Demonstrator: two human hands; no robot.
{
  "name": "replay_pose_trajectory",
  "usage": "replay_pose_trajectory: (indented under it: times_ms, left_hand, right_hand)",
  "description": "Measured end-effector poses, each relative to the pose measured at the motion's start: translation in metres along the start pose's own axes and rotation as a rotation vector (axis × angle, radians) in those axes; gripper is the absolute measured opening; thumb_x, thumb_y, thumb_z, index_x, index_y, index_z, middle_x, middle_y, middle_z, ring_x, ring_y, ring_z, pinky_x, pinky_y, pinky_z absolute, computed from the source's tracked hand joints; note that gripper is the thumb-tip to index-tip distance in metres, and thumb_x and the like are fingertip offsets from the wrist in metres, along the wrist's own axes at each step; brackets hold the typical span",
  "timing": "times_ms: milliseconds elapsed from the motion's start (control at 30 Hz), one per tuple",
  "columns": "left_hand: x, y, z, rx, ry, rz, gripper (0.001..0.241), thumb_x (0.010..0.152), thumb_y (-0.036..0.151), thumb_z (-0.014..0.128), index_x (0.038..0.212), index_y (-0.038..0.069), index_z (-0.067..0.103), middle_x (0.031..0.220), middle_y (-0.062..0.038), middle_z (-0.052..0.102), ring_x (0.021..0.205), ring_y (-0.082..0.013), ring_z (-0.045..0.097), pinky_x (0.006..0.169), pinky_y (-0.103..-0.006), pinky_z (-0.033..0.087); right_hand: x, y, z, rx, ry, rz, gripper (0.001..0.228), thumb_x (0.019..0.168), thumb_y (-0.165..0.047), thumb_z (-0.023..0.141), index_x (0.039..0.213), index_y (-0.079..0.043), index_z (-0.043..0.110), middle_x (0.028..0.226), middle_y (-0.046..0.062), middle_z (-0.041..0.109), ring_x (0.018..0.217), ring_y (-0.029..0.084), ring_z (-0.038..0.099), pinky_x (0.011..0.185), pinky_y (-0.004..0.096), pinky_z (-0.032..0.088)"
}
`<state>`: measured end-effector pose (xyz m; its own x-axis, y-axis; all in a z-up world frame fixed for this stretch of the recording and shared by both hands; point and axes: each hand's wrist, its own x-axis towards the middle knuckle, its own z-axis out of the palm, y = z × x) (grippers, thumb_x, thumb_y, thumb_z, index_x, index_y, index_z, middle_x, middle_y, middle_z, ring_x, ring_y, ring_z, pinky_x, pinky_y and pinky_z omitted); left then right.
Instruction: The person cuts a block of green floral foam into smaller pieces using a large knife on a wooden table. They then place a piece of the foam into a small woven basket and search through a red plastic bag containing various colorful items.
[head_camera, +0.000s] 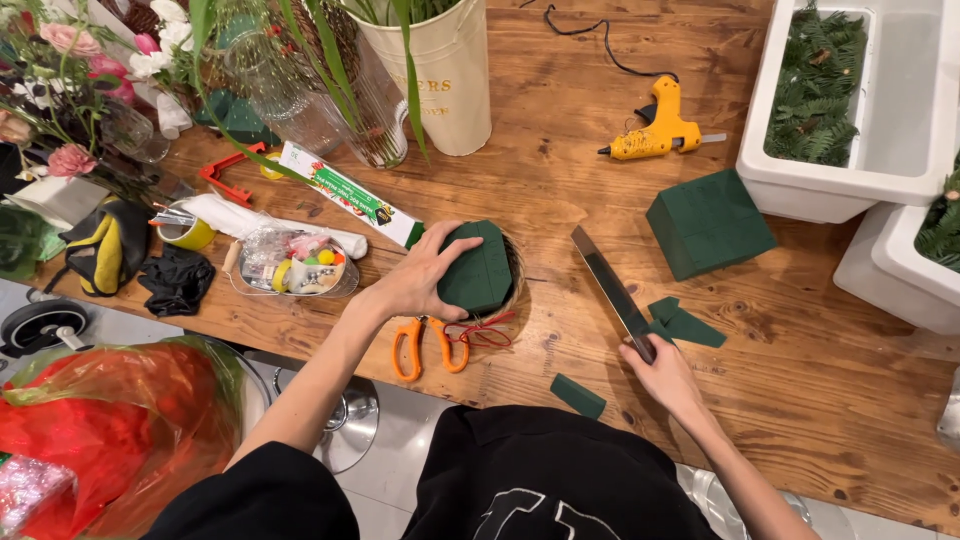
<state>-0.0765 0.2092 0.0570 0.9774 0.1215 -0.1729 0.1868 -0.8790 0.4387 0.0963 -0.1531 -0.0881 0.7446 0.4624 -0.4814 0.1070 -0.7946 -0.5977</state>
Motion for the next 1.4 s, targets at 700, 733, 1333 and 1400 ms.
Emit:
replay_pose_trajectory:
  times_ms: [700,733,1333,1400]
  left_hand:
    - [-0.007,-0.006,-0.045,-0.329,0.195,-0.018,0.080,0.085,0.050,0.075,0.152,0.023,0.039,0.159,-0.024,0.027,0.148,-0.0484,0.018,0.119,-0.0653,0.015]
    - [-0.006,-0.013,-0.046,-0.355,0.275,-0.039,0.076,0.091,0.045,0.072,0.155,0.024,0.036,0.160,-0.019,0.029,0.149,-0.0439,0.020,0.120,-0.0616,0.017]
    - [0.004,0.001,0.010,0.124,0.070,-0.093,0.126,0.046,0.051,0.088,0.152,0.022,0.026,0.139,-0.011,0.039,0.135,-0.0324,0.038,0.108,-0.0596,0.038]
    - [0.001,0.004,0.005,0.099,0.089,-0.091,0.122,0.046,0.048,0.087,0.150,0.021,0.029,0.137,-0.012,0.040,0.133,-0.0334,0.039,0.104,-0.0579,0.041]
  right_hand:
    - [0.010,-0.035,0.000,-0.199,0.036,0.007,0.051,0.086,-0.052,0.064,0.129,-0.023,0.061,0.123,0.017,0.071,0.117,0.039,0.067,0.096,0.050,0.052]
    - [-0.001,-0.042,-0.005,-0.175,0.033,0.008,0.049,0.088,-0.046,0.065,0.130,-0.023,0.059,0.126,0.018,0.070,0.119,0.040,0.065,0.098,0.050,0.051]
    - [-0.037,-0.010,0.044,-0.449,-0.114,-0.462,0.052,0.076,-0.050,0.079,0.113,-0.021,0.058,0.111,0.003,0.062,0.118,0.026,0.054,0.097,0.041,0.049]
    - [-0.032,0.001,0.054,-0.466,-0.121,-0.447,0.052,0.073,-0.050,0.081,0.109,-0.022,0.057,0.109,0.001,0.060,0.118,0.025,0.053,0.098,0.040,0.048]
